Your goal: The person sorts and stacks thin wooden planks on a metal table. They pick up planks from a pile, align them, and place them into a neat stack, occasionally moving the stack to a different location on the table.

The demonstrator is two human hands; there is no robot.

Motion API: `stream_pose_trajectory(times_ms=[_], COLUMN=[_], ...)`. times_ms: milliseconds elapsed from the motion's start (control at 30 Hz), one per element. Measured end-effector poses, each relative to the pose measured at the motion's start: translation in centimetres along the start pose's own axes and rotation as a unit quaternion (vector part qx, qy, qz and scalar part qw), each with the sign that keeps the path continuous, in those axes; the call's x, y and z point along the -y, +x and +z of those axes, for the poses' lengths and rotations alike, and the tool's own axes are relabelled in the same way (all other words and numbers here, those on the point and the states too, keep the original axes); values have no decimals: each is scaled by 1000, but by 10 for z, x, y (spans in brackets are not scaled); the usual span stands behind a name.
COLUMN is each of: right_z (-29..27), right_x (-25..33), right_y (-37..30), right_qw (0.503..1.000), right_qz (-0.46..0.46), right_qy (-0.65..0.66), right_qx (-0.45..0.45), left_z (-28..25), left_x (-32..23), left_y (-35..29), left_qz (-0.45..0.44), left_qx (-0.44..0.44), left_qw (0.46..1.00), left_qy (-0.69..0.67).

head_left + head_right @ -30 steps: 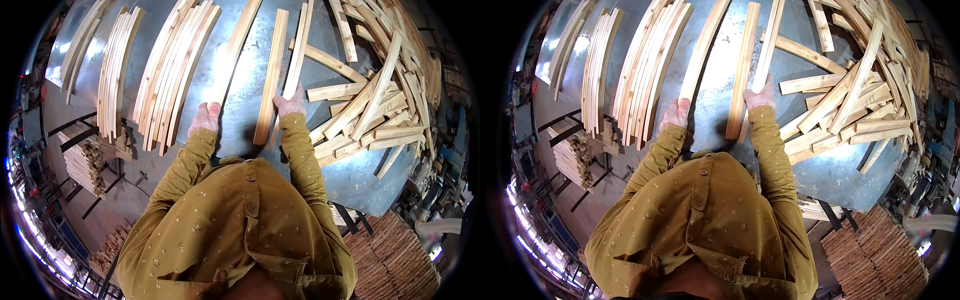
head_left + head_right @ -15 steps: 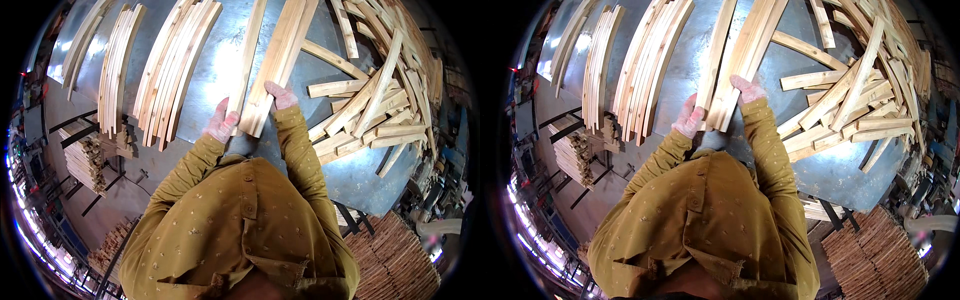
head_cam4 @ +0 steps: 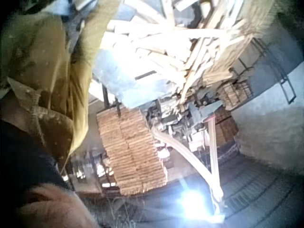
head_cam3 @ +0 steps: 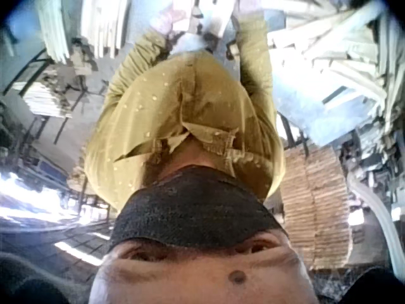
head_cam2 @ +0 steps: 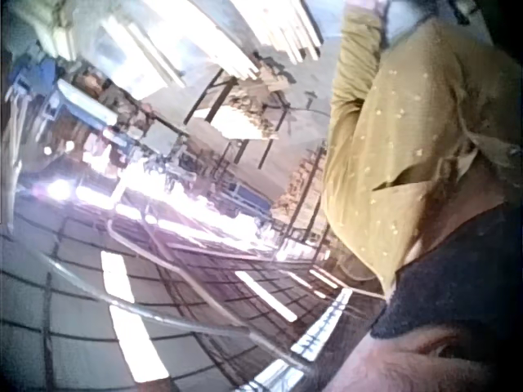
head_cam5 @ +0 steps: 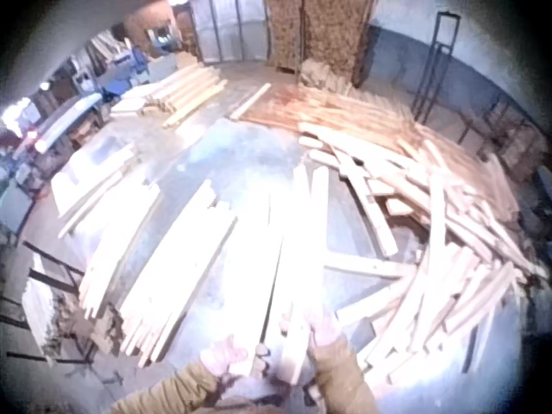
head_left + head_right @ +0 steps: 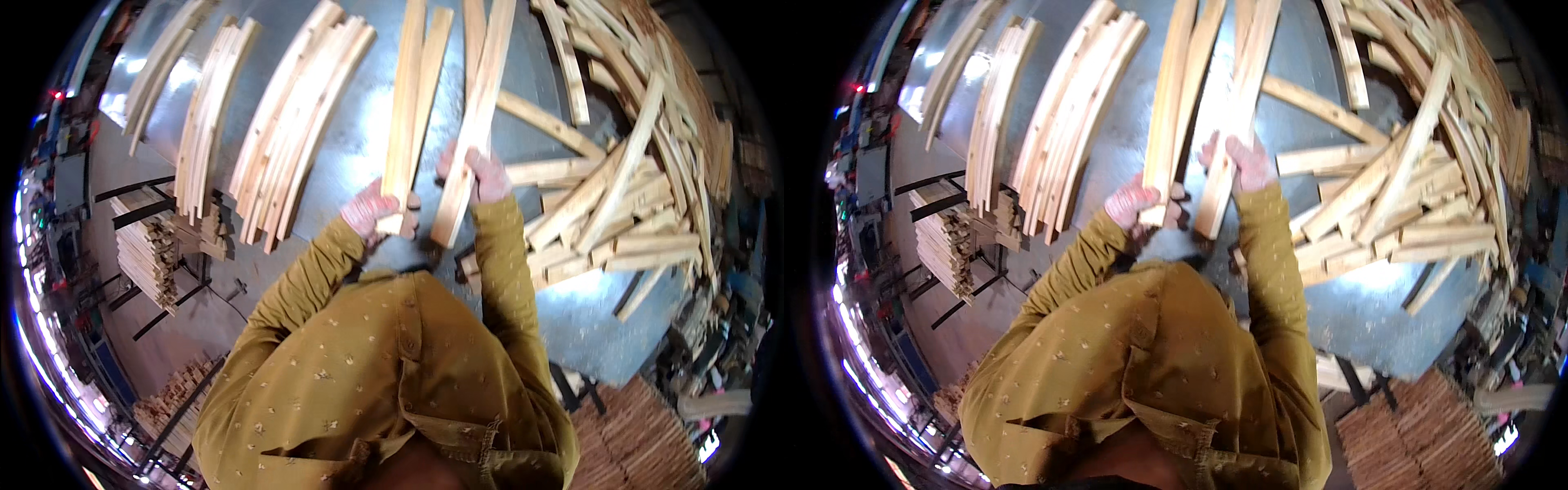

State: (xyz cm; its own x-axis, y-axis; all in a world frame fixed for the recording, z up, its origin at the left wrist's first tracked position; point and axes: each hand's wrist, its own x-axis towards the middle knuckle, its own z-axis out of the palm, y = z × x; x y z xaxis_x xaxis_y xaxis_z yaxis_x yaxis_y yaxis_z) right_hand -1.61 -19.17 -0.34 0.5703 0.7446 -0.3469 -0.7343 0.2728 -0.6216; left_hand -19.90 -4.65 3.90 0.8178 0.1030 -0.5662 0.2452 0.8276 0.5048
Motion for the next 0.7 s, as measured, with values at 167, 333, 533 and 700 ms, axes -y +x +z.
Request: stream_pose_trajectory(times_ms=[167, 333, 533, 700], right_z=[-2, -36, 12, 57], right_x=[-14, -58, -79, -57], right_y=[-10, 6, 5, 26], right_qw=[981, 975, 973, 967], right_qz=[-29, -35, -50, 64], right_qy=[-159, -208, -158, -72], right_qx=[-111, -68, -163, -236], left_z=[14, -24, -156, -141], left_x=[-68, -269, -405, -505], left_y=[-1, 65, 201, 306], left_qz=[95, 167, 12, 176], left_qx=[12, -213, -374, -442], left_qw=[994, 830, 552, 423], left_qy=[44, 487, 745, 771])
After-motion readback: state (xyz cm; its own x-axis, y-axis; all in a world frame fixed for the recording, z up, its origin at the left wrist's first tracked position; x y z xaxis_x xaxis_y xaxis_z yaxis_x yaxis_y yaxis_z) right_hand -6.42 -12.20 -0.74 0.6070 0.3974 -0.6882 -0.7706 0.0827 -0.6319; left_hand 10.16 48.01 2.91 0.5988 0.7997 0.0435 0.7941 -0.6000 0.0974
